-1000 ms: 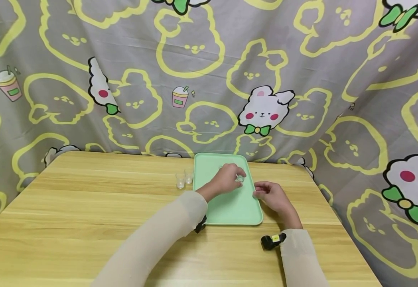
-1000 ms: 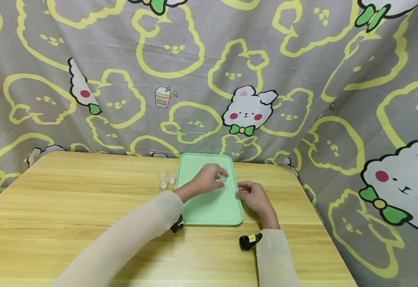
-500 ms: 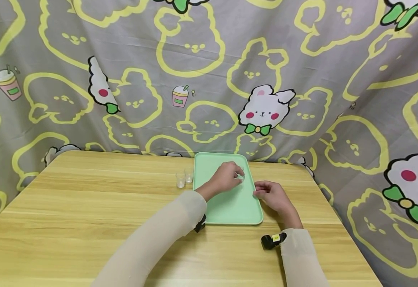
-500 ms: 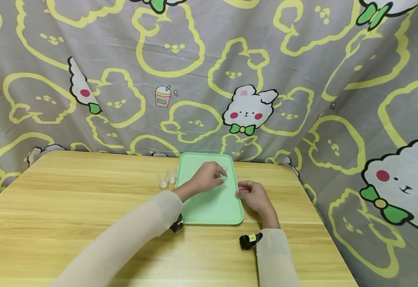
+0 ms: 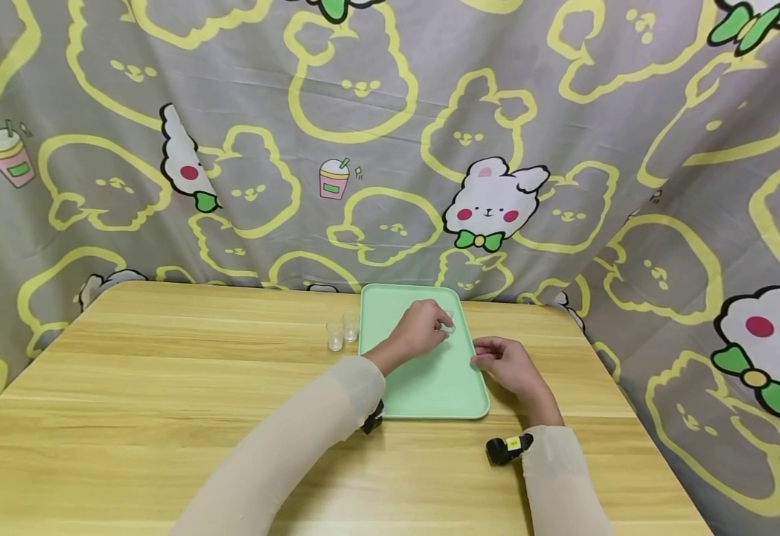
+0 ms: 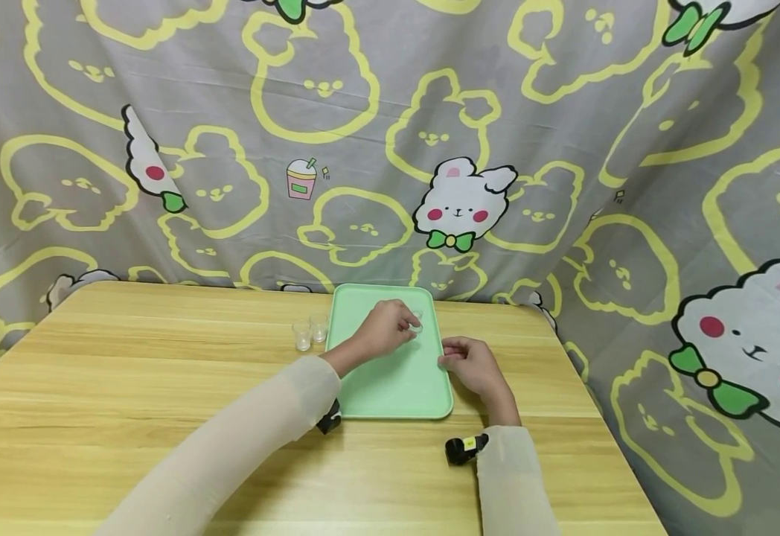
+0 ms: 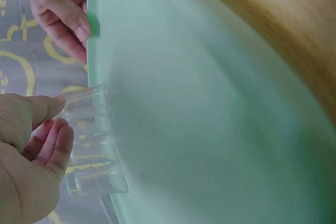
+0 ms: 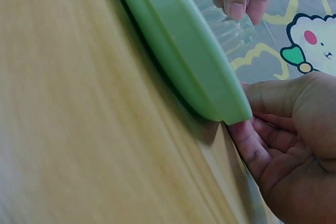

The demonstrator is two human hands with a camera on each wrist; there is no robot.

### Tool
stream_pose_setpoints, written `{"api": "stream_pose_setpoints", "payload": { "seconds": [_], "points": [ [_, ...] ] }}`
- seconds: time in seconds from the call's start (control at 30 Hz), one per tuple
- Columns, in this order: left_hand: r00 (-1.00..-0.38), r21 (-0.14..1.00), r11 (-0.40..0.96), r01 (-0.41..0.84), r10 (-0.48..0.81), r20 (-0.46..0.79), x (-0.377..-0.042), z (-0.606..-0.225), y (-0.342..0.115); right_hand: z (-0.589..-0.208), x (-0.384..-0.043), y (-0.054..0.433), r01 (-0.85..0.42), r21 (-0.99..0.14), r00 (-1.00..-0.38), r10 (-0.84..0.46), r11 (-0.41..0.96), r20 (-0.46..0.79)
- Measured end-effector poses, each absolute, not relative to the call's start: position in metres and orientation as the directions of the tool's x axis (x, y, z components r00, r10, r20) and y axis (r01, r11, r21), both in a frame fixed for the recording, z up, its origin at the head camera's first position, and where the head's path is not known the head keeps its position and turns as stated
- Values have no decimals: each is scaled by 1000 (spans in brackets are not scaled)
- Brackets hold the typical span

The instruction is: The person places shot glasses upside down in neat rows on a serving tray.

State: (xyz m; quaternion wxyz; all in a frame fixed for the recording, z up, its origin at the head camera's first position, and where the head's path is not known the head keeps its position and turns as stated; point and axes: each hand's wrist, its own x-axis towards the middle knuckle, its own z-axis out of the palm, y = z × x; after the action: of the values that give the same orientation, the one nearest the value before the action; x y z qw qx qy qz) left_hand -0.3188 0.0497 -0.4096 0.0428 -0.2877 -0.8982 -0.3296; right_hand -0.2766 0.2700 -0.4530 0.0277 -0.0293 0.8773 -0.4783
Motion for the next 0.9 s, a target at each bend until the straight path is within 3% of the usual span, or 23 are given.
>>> {"api": "stream_pose_setpoints", "payload": {
  "seconds": [0.9],
  "points": [
    [-843, 669, 544, 506, 477, 250, -320, -396, 38, -453, -278, 270, -23, -832, -997, -76, 554, -23]
  ]
}}
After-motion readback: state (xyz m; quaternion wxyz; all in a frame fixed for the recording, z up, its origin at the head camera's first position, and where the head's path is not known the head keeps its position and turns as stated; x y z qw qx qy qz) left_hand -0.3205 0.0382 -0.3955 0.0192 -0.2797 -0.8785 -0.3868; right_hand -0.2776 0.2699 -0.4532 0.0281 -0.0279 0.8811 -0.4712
